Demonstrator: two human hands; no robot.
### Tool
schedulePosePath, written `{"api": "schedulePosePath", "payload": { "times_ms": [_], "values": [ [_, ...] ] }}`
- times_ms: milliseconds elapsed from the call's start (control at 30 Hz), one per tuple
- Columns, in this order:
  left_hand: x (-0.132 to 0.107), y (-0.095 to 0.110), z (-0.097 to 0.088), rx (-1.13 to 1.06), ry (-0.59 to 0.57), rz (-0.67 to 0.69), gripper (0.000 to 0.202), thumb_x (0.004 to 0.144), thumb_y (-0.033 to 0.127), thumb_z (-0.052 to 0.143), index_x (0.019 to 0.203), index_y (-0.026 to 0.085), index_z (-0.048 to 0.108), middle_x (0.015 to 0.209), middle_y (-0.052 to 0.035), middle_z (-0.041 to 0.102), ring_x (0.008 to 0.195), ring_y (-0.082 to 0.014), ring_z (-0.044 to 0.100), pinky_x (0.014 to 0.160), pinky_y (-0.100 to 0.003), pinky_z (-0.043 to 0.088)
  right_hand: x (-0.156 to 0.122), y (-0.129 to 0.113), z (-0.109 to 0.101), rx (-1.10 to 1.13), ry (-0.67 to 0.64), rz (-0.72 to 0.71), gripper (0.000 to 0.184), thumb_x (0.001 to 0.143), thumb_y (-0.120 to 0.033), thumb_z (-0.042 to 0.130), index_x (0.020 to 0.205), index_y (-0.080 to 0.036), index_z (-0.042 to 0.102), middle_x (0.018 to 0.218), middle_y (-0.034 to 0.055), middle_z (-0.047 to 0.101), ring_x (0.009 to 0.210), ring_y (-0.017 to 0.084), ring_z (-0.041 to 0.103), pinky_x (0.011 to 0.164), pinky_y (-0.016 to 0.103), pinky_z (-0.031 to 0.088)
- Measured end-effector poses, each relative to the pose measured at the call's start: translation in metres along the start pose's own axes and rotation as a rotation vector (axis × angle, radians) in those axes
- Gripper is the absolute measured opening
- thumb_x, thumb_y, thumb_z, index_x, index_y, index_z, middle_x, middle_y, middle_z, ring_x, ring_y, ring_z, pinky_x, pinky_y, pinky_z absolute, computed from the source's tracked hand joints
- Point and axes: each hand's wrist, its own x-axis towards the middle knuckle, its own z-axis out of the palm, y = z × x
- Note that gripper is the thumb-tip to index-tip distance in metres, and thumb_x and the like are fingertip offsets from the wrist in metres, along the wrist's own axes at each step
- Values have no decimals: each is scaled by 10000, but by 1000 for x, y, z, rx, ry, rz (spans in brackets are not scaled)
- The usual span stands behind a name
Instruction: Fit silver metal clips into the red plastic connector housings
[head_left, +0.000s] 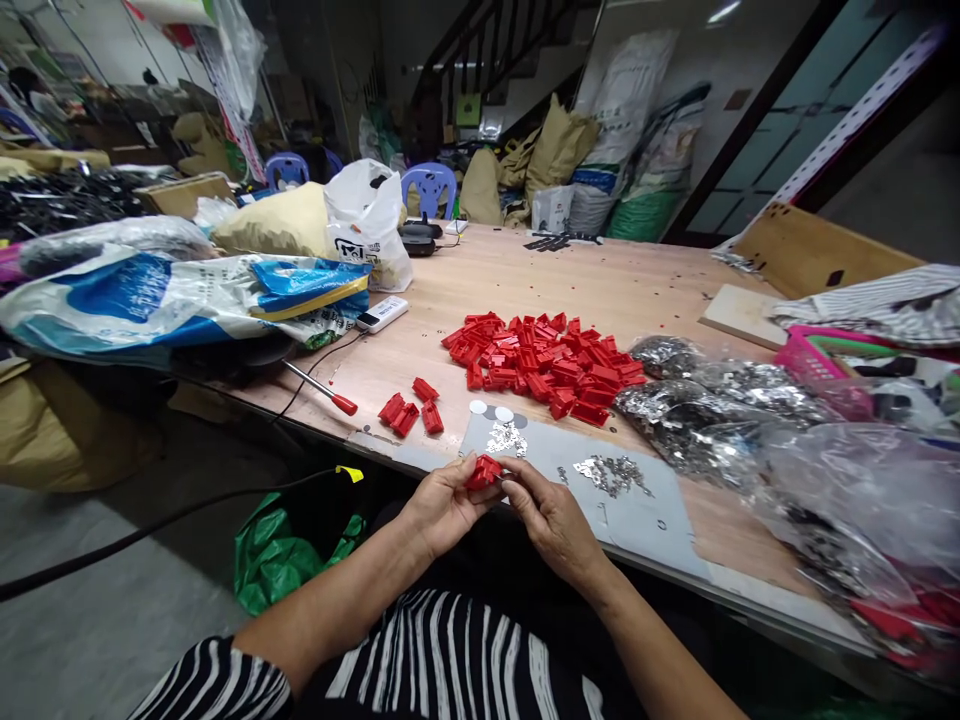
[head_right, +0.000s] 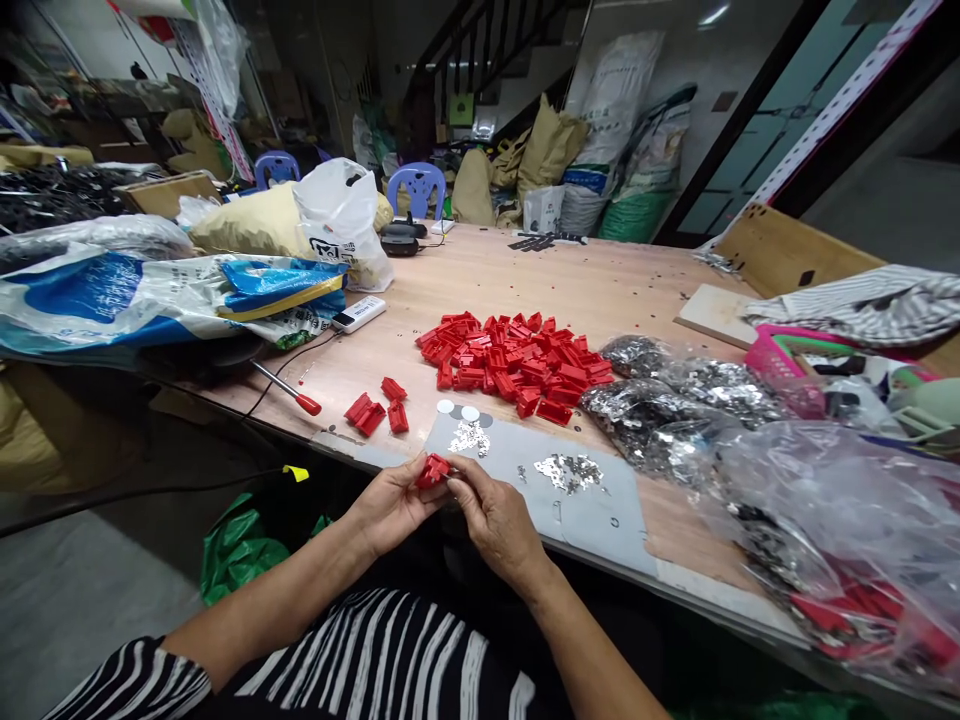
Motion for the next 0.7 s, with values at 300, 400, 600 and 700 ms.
{"api": "schedulePosePath", "payload": {
  "times_ms": [300, 400, 600, 700],
  "values": [
    [-1, -2, 9, -51, 102, 68, 83, 877, 124, 546, 871, 86, 620, 832, -86, 705, 745, -160, 689, 776, -294, 543, 6, 0, 4, 76, 17, 54, 306, 887, -431, 539, 1091, -208, 584, 724, -11, 595, 616, 139, 516, 601, 238, 429],
    [0, -6, 9, -81, 116, 82, 97, 879, 144, 555, 860, 85, 629, 845, -91, 703, 765, -151, 681, 731, -255, 538, 6, 1, 9, 52, 54, 74, 302, 860, -418, 580, 1071, -202, 580, 666, -32, 542, 551, 126, 466, 541, 232, 393],
    [-4, -14, 6, -53, 137, 146, 73, 789, 156, 680, 785, 115, 620, 809, -45, 697, 734, -118, 661, 774, -248, 512, 6, 9, 16, 23, 78, 35, 279, 874, -372, 560, 1081, -187, 590, 633, -39, 506, 551, 123, 465, 552, 233, 389],
    [-6, -7, 2, 130, 135, 232, 191, 718, 215, 758, 730, 137, 585, 793, -28, 689, 743, -123, 650, 756, -251, 497, 8, 12, 13, 2, 28, 44, 336, 877, -371, 557, 1170, -207, 569, 608, -54, 486, 539, 122, 458, 548, 231, 386]
  ]
}}
